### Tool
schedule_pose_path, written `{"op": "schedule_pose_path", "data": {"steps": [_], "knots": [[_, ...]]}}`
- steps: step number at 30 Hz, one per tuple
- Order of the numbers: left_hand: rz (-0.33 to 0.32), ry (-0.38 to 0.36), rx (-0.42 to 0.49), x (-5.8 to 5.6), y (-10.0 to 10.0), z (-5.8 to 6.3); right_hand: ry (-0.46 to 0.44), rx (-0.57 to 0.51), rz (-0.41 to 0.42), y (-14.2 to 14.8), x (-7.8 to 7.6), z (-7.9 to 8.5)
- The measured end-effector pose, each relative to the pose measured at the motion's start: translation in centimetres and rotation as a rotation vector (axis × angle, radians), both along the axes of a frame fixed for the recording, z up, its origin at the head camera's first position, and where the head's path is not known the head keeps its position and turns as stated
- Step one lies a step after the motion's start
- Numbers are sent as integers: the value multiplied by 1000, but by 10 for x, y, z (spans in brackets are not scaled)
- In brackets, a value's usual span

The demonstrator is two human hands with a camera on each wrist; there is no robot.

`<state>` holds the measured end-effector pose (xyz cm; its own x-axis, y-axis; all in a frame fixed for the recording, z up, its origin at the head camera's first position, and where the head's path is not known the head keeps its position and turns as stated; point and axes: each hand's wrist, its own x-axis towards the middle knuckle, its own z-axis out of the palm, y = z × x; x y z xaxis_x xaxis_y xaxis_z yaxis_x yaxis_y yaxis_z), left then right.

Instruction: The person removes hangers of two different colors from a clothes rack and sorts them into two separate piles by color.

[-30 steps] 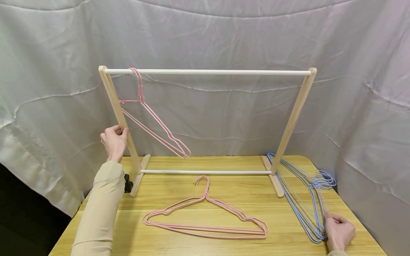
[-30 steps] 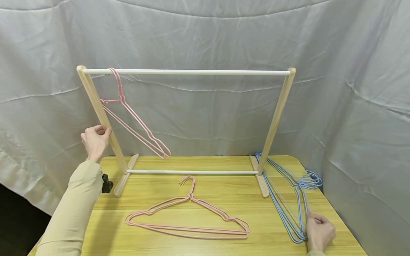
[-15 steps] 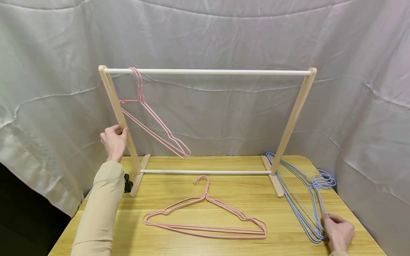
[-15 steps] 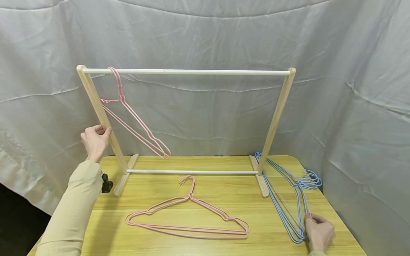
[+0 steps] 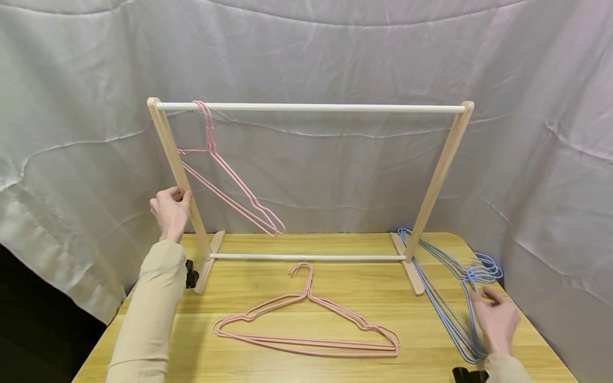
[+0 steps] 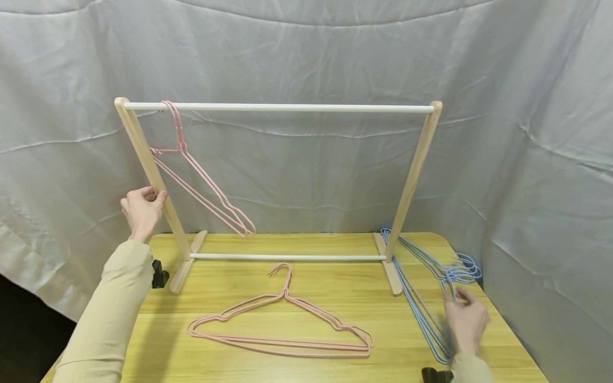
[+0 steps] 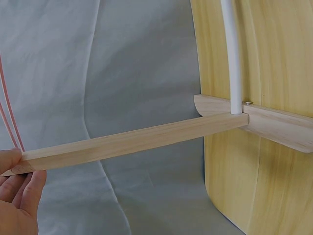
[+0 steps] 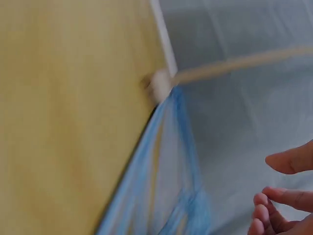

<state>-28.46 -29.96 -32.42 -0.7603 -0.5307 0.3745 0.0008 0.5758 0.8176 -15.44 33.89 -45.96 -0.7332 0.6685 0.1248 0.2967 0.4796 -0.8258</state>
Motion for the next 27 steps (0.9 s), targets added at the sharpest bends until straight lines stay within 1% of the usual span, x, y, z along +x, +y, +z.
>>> {"op": "schedule_pose_path", "data": {"steps": [2, 4, 6, 9, 10, 12, 15, 18, 21, 24, 27], "knots": [[-1, -7, 7, 0, 0, 0, 55, 21, 65, -16, -11, 16], [0, -10, 11, 0, -1, 0, 131, 52, 165, -36, -23, 32], [-1, -11, 8, 0, -1, 0, 212, 82, 287, -60, -36, 49], [3, -6, 0, 0, 0, 0, 300, 117, 498, -97, -53, 73], [3, -5, 0, 0, 0, 0, 320, 121, 561, -111, -59, 81], [-2, -8, 4, 0, 1, 0, 331, 123, 677, -137, -70, 97], [-2, -9, 6, 0, 0, 1, 324, 89, 835, -177, -86, 121], [1, -8, -4, 0, 1, 1, 288, 30, 997, -217, -100, 142], [3, -5, -13, 0, 1, 1, 241, -1, 1130, -255, -113, 160], [8, -1, -23, 0, 1, 1, 182, -36, 1232, -289, -123, 172], [10, -6, -24, 0, 0, 1, 127, -104, 1300, -318, -129, 180]]}}
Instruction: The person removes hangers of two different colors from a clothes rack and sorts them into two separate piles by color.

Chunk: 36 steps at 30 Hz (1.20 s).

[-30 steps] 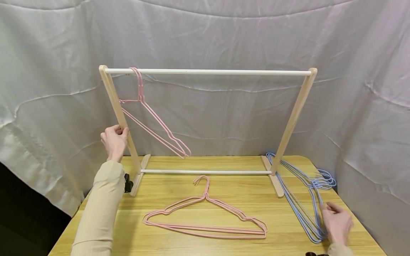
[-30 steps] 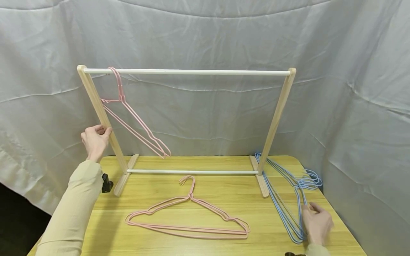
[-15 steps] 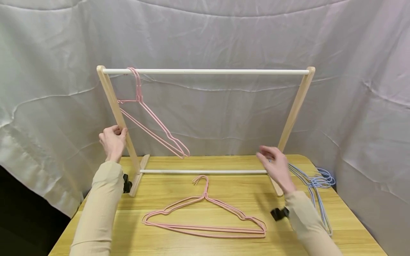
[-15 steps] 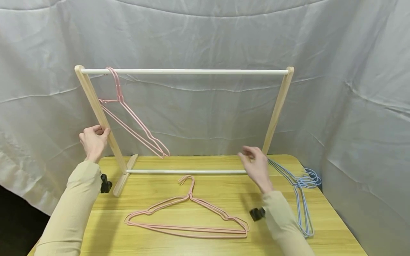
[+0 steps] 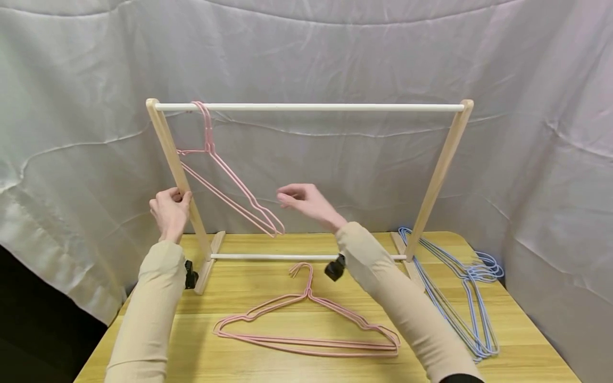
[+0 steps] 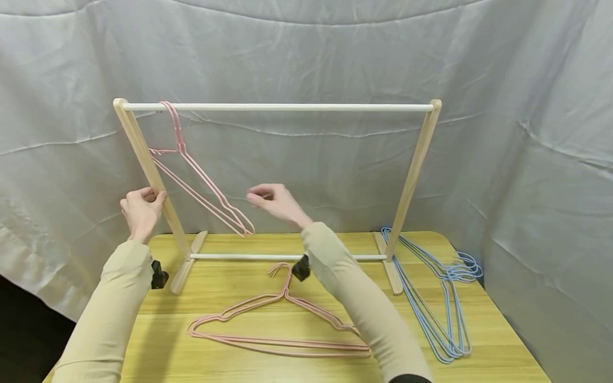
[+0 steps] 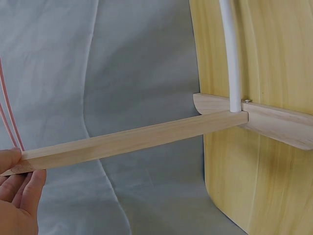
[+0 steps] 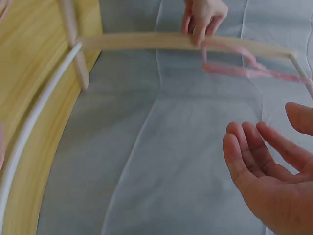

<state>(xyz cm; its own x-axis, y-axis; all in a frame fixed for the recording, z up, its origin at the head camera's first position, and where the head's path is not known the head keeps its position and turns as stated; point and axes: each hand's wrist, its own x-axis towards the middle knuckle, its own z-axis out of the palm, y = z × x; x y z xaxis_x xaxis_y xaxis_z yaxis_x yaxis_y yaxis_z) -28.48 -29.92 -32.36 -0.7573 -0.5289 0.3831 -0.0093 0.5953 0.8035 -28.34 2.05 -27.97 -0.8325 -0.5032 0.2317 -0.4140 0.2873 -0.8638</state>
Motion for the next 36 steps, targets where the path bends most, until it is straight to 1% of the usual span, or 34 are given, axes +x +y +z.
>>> {"op": "schedule_pose_path", "data": {"steps": [2, 4, 7, 11, 16, 22, 27, 33, 36], "knots": [[-1, -5, 5, 0, -1, 0, -54, -35, 34, -17, -2, 4], [-2, -8, 11, 0, -1, 0, -89, -64, 53, -31, -4, 7], [-4, -12, 15, 0, -1, 0, -121, -100, 68, -47, -6, 9], [-10, -20, 17, 0, -1, -1, -136, -118, 57, -60, -8, 9], [-3, -17, 24, 0, -1, 0, -119, -117, 35, -68, -8, 10], [-3, -6, 12, 0, -1, 1, -106, -117, -17, -71, -8, 11], [-9, -11, 22, 0, 0, 2, -85, -115, -72, -71, -6, 12], [-14, -11, 21, 0, 1, 2, -9, -69, -180, -67, -3, 15], [-9, -6, 22, 1, 1, 1, 23, -71, -207, -65, -2, 16]]}}
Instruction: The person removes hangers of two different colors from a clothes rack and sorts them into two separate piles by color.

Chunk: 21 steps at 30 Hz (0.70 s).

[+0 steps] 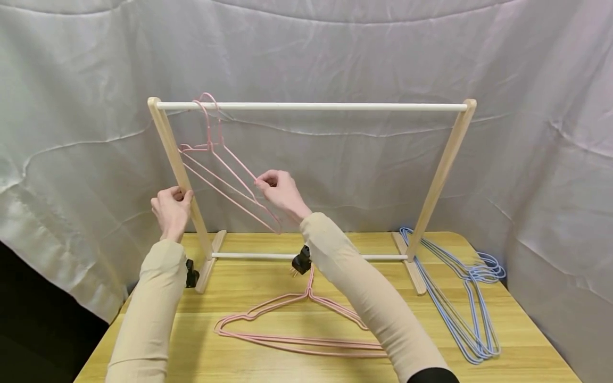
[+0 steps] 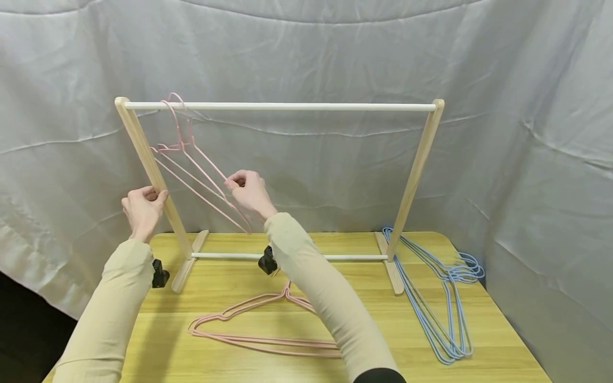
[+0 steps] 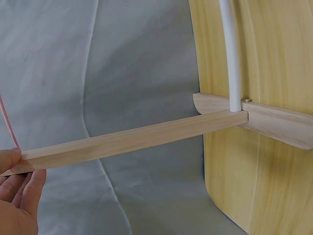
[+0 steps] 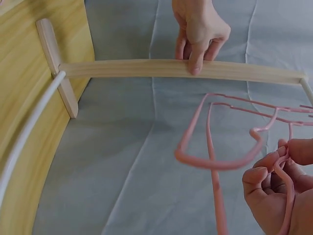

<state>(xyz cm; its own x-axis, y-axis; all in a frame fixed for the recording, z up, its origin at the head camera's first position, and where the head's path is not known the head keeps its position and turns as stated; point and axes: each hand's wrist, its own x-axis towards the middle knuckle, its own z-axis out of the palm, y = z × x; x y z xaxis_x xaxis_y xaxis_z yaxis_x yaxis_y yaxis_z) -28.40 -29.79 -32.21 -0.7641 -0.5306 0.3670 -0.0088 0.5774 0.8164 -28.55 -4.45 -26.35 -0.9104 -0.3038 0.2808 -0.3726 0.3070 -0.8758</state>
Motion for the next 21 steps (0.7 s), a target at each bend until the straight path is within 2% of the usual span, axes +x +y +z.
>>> {"op": "schedule_pose_path", "data": {"steps": [11, 21], "knots": [[17, -2, -21, -1, -1, -1, 58, -45, -4, 15, 3, 7], [-3, -21, 16, -1, -1, 0, 81, -83, 20, 38, 9, 14]]}}
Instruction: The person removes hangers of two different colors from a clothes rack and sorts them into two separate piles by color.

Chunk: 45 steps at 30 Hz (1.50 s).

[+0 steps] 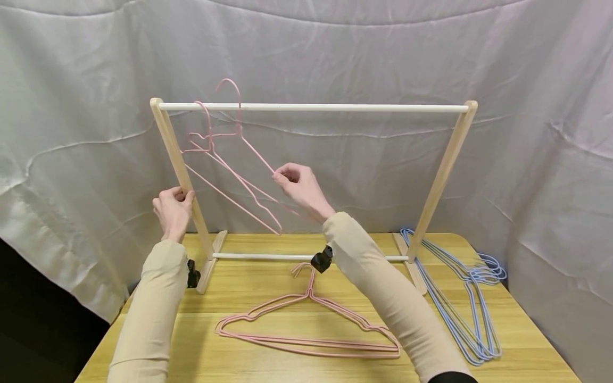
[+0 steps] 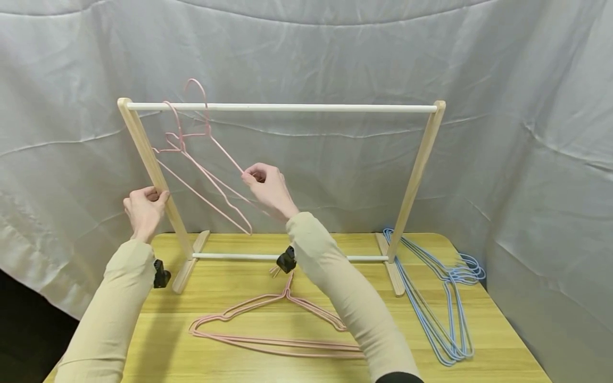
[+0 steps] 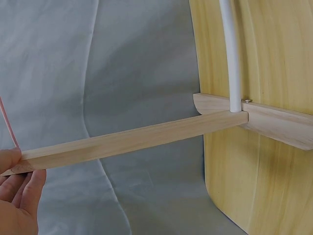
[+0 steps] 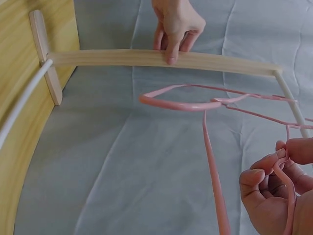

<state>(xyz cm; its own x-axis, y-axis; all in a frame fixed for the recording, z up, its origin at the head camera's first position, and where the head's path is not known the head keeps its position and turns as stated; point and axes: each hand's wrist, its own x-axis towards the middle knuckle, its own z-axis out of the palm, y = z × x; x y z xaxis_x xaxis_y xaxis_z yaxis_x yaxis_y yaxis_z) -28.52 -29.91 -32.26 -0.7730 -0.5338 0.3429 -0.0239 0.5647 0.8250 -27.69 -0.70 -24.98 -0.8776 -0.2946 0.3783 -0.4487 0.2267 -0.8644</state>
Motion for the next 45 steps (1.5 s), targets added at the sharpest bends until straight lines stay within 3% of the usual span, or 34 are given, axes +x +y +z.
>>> {"op": "schedule_pose_path", "data": {"steps": [6, 12, 18, 26, 45], "knots": [[-3, 9, 3, 1, 1, 0, 7, -16, 8, 17, 5, -2], [3, 18, -7, 1, 1, 0, 77, 12, -32, 32, 12, -9], [12, 26, -25, 0, 0, -2, 116, -3, -59, 44, 17, -24], [5, 27, -12, 0, 0, -1, 101, -66, -52, 67, 25, -45], [-14, 17, 8, 0, -1, 0, 58, -48, -58, 118, 30, -102]]}}
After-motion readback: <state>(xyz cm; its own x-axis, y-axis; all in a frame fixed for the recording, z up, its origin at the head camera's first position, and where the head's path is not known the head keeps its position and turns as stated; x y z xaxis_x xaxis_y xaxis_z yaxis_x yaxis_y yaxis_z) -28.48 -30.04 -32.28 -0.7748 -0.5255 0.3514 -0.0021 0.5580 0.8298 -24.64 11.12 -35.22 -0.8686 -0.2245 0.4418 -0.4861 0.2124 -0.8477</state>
